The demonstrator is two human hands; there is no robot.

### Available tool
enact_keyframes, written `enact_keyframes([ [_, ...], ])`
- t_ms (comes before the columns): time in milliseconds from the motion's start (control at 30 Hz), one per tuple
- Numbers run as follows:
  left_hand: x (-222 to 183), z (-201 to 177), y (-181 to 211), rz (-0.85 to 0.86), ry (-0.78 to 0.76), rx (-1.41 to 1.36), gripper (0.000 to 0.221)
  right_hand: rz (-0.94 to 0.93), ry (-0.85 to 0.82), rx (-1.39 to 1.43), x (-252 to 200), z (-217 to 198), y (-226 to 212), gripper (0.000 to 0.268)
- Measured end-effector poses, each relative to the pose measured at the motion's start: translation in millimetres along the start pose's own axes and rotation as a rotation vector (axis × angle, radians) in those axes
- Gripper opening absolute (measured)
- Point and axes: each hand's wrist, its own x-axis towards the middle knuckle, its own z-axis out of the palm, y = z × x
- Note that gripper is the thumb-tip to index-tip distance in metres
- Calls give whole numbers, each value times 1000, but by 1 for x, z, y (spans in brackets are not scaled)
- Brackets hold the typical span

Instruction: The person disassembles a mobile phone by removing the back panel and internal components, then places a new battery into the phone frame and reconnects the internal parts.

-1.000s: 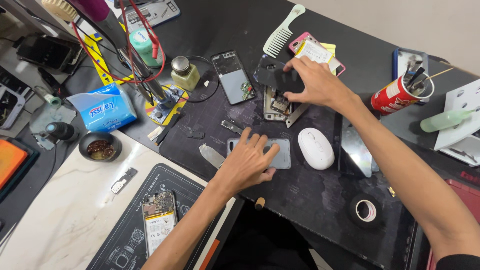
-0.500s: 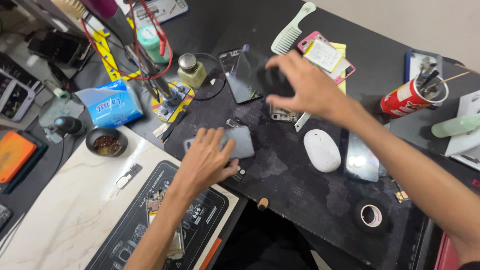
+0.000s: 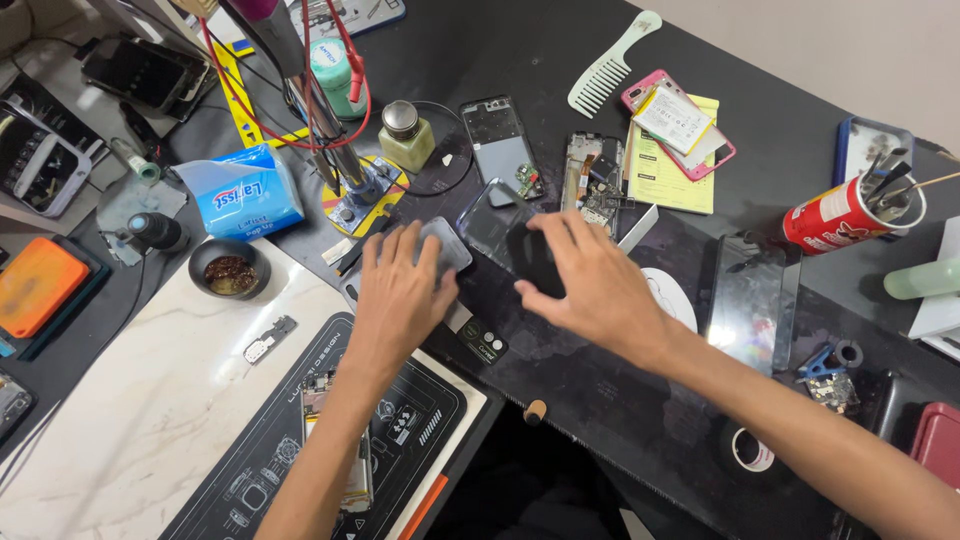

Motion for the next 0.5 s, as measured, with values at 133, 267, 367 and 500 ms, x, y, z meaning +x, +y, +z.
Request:
enact_keyframes([
  [133,17,10,20,-93,-50,-347,38,27,-44,225,11,-9,26,61],
  [267,32,22,47,-252,-125,-665,38,275,-217,448,20,-17,51,60],
  [367,43,34,59,-179,-13,-714,37,254,-248,544,20,-17,66,59],
  [500,48,45,66,-302,-96,-1119,33,245,-297,685,15,-18,84,56],
])
